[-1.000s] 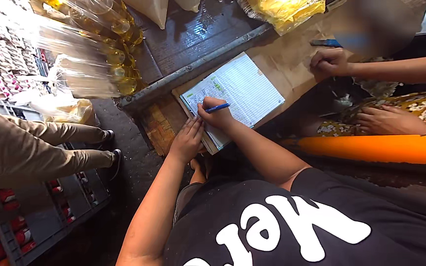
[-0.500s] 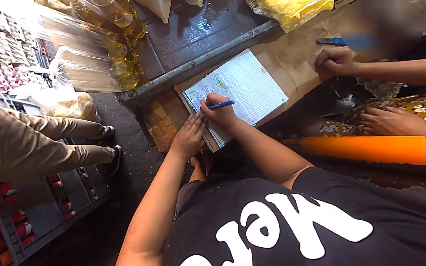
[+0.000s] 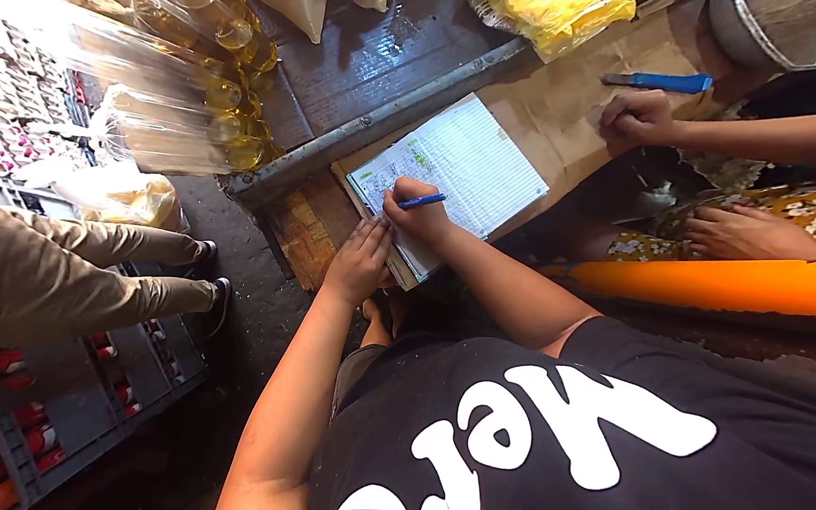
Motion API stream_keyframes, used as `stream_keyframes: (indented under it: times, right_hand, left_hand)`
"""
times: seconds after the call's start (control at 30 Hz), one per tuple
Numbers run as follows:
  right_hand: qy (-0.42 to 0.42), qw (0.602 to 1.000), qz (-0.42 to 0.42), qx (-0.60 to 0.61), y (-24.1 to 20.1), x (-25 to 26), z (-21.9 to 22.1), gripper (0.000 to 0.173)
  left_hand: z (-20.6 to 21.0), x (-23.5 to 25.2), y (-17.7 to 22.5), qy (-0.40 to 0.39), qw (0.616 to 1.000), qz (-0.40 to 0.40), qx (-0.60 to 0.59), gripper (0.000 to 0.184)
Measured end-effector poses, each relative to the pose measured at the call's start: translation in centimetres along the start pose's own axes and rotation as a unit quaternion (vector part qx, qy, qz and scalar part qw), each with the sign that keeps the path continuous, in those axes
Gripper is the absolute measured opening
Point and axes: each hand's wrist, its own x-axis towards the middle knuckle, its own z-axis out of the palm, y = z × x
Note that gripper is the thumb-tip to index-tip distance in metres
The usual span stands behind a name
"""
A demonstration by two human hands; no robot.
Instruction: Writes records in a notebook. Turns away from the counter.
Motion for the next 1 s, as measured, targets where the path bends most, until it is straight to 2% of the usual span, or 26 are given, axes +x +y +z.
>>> stream_keyframes:
  times: [0.1,0.23,0.3,0.4,0.5,0.7,0.83,1.0]
  right_hand:
    - [-0.008,0.999,0.024,0.039,-0.1,0.2,-0.3,0.029]
    - [0.022,0.981,0.068,0.180,-0.1,0.4,-0.9,0.023]
    - [0.026,0.987,0.050,0.150,-0.2,0.2,-1.8,0.019]
    - [0.091,0.996,-0.001,-0.013,0.8,-0.3,-3.7,0.026]
    - [0.107,0.990,0.031,-0.084,2.4,-0.9,-5.3,0.029]
    - [0.054,0.995,-0.016,-0.080,2.4,-0.9,-5.1,0.029]
    - [0.072,0.994,-0.067,-0.041,2.0,-1.2,-4.2,0.026]
    - [0.024,0.999,0.003,0.034,0.4,-1.1,-2.6,0.015]
  left_hand:
    - [-0.1,0.0,0.0,0.002,1.000,0.002,0.003,0.046]
    - [0.0,-0.1,-0.2,0.008,1.000,0.007,-0.006,0.045]
    - [-0.1,-0.2,-0.3,0.013,0.999,0.020,-0.021,0.040]
    - [-0.1,-0.2,-0.6,0.015,0.999,0.034,-0.039,0.036]
    - [-0.1,-0.3,-0.6,0.006,0.998,0.047,-0.048,0.033]
    - [-0.2,-0.2,-0.4,-0.007,0.999,0.029,-0.038,0.040]
    - [-0.1,-0.1,-0.2,-0.022,0.999,0.000,-0.030,0.047]
    - [-0.3,0.0,-0.2,-0.015,0.999,-0.009,-0.035,0.049]
